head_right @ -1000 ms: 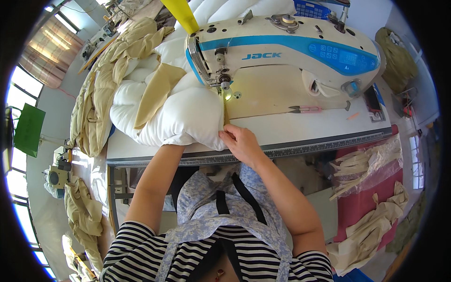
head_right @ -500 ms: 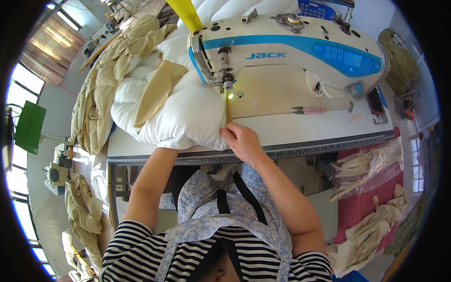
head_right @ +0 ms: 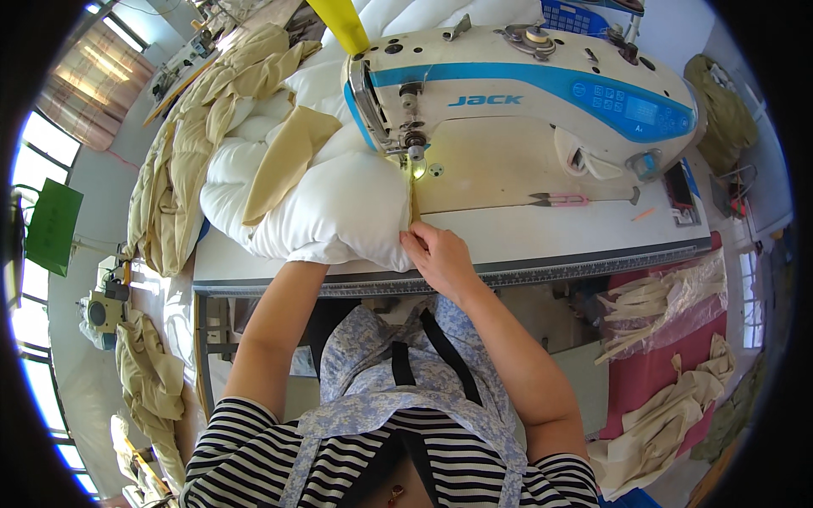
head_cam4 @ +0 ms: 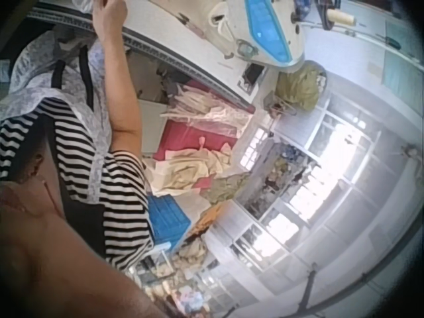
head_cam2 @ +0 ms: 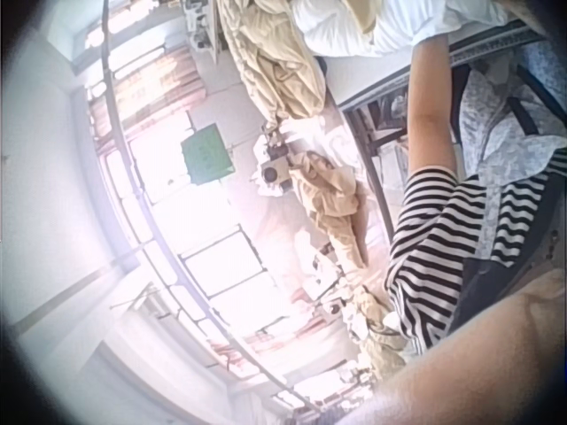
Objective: The person sews a beige puffer jacket using a sewing machine, aligning the fabric edges and guiding the material under the needle. They periodically adjust the jacket to maintain alignment and continue stitching along the seams.
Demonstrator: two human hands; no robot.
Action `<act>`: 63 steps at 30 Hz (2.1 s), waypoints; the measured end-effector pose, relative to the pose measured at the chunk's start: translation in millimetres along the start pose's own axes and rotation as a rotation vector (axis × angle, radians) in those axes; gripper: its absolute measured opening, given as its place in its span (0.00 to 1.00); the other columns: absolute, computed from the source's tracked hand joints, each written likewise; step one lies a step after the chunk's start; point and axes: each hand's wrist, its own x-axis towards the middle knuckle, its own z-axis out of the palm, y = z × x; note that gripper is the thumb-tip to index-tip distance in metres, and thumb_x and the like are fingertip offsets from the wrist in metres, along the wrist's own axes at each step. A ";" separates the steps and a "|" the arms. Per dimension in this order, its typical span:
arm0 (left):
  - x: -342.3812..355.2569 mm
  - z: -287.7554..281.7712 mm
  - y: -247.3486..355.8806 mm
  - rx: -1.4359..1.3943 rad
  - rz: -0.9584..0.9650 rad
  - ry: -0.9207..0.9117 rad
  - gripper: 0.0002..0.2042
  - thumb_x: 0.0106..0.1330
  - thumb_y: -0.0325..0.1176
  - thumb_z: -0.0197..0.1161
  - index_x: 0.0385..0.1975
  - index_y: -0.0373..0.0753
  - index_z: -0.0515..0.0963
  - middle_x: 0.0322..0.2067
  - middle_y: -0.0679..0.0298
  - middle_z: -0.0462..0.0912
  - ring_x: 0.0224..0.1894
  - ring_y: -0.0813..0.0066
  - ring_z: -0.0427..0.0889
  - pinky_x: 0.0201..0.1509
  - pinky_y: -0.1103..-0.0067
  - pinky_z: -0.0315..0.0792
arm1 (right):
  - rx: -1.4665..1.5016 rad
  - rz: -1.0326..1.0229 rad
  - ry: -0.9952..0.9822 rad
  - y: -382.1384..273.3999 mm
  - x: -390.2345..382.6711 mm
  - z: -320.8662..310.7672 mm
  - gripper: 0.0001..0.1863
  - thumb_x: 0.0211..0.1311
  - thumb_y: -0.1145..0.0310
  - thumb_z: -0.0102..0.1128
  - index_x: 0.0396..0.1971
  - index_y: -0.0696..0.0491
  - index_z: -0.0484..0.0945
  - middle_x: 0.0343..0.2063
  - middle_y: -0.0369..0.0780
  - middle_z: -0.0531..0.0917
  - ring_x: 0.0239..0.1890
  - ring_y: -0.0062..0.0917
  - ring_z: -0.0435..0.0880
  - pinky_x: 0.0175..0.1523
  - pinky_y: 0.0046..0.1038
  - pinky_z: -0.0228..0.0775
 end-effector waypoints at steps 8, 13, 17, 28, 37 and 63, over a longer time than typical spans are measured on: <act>-0.9 3.8 1.7 0.003 0.010 0.012 0.18 0.65 0.42 0.57 0.51 0.41 0.78 0.49 0.54 0.80 0.55 0.54 0.77 0.60 0.65 0.69 | -0.003 -0.038 0.027 0.9 -0.7 0.3 0.16 0.69 0.58 0.56 0.29 0.56 0.77 0.18 0.45 0.79 0.22 0.44 0.78 0.30 0.38 0.68; 12.3 5.6 13.7 0.011 0.012 0.020 0.18 0.65 0.41 0.57 0.51 0.41 0.78 0.49 0.54 0.80 0.55 0.54 0.77 0.60 0.65 0.69 | 0.006 -0.041 0.035 1.9 -0.5 1.5 0.16 0.69 0.58 0.57 0.29 0.56 0.77 0.18 0.46 0.79 0.22 0.44 0.78 0.30 0.39 0.68; 26.7 10.1 17.5 0.014 0.018 0.032 0.17 0.65 0.41 0.57 0.50 0.41 0.78 0.49 0.54 0.81 0.55 0.54 0.77 0.60 0.65 0.69 | -0.004 -0.043 0.041 2.8 -0.7 2.4 0.15 0.69 0.58 0.57 0.29 0.56 0.77 0.18 0.46 0.79 0.23 0.45 0.78 0.30 0.39 0.69; 30.4 14.4 2.7 0.024 0.029 0.055 0.17 0.65 0.41 0.56 0.50 0.41 0.78 0.48 0.54 0.81 0.54 0.54 0.77 0.59 0.65 0.69 | -0.016 -0.054 0.054 -0.7 -1.7 3.0 0.15 0.68 0.59 0.58 0.28 0.56 0.77 0.17 0.47 0.79 0.22 0.46 0.79 0.30 0.40 0.70; 26.5 8.6 -28.6 0.027 0.024 0.050 0.17 0.65 0.41 0.56 0.49 0.41 0.79 0.48 0.54 0.81 0.54 0.54 0.78 0.59 0.64 0.70 | -0.020 -0.049 0.058 0.6 -2.0 4.6 0.15 0.67 0.59 0.59 0.28 0.56 0.76 0.18 0.47 0.79 0.23 0.48 0.78 0.31 0.41 0.70; -6.8 11.5 -11.8 0.047 0.067 0.102 0.16 0.65 0.40 0.56 0.48 0.41 0.79 0.47 0.53 0.82 0.53 0.53 0.79 0.58 0.64 0.71 | 0.033 -0.014 0.044 1.4 -2.9 1.7 0.13 0.67 0.63 0.56 0.28 0.58 0.74 0.17 0.46 0.78 0.22 0.46 0.78 0.30 0.41 0.69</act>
